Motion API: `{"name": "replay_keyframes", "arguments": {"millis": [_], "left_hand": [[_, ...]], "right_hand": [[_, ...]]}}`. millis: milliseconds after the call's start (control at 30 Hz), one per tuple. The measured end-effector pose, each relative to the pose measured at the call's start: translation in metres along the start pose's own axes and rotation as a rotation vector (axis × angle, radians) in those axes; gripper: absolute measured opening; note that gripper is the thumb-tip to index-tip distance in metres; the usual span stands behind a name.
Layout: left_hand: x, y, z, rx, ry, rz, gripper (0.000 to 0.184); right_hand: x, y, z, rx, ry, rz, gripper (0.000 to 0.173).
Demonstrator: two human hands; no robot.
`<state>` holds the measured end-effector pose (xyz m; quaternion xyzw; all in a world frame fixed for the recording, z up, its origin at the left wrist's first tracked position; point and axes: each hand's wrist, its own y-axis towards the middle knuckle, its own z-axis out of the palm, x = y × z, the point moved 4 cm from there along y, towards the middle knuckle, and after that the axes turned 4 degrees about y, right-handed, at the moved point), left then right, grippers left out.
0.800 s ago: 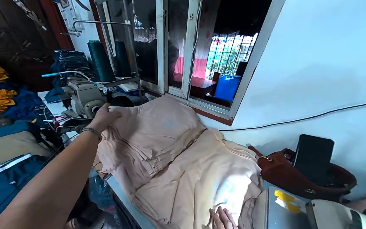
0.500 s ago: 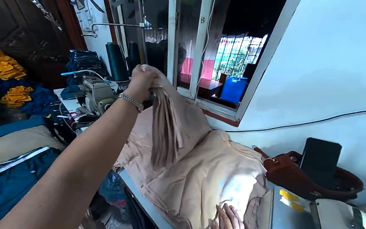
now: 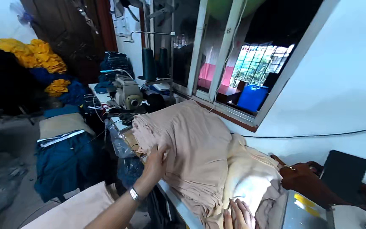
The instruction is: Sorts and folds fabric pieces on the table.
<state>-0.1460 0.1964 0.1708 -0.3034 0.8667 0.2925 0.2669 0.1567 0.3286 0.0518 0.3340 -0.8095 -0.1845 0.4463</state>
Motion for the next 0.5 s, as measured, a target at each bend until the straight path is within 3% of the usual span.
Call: {"name": "replay_keyframes", "arguments": {"millis": [67, 133, 267, 300, 367, 433, 467, 500], "left_hand": [[0.021, -0.005, 0.009, -0.069, -0.130, -0.031, 0.043], [0.017, 0.011, -0.003, -0.098, -0.400, -0.082, 0.050], [-0.067, 0.060, -0.048, -0.098, -0.935, 0.013, 0.040], [-0.092, 0.064, -0.061, -0.096, -1.018, 0.065, 0.036], [-0.133, 0.055, -0.089, -0.068, -1.103, 0.180, 0.030], [-0.155, 0.022, -0.120, -0.037, -1.089, 0.324, 0.027], [-0.158, 0.000, -0.136, -0.044, -1.043, 0.379, 0.026], [-0.157, -0.022, -0.150, -0.072, -0.995, 0.419, 0.023]], "right_hand": [[0.001, 0.000, -0.001, 0.006, -0.009, 0.003, 0.054], [0.009, 0.001, -0.005, 0.006, -0.044, 0.001, 0.049], [0.048, 0.011, -0.017, -0.095, -0.053, -0.033, 0.039], [0.058, 0.017, -0.015, -0.115, 0.071, 0.030, 0.041], [0.070, 0.030, -0.005, -0.080, 0.569, 0.346, 0.050], [0.080, 0.043, 0.005, 0.043, 1.217, 0.742, 0.078], [0.084, 0.050, 0.008, 0.077, 1.460, 0.856, 0.093], [0.089, 0.057, 0.011, 0.109, 1.637, 0.883, 0.096]]}}
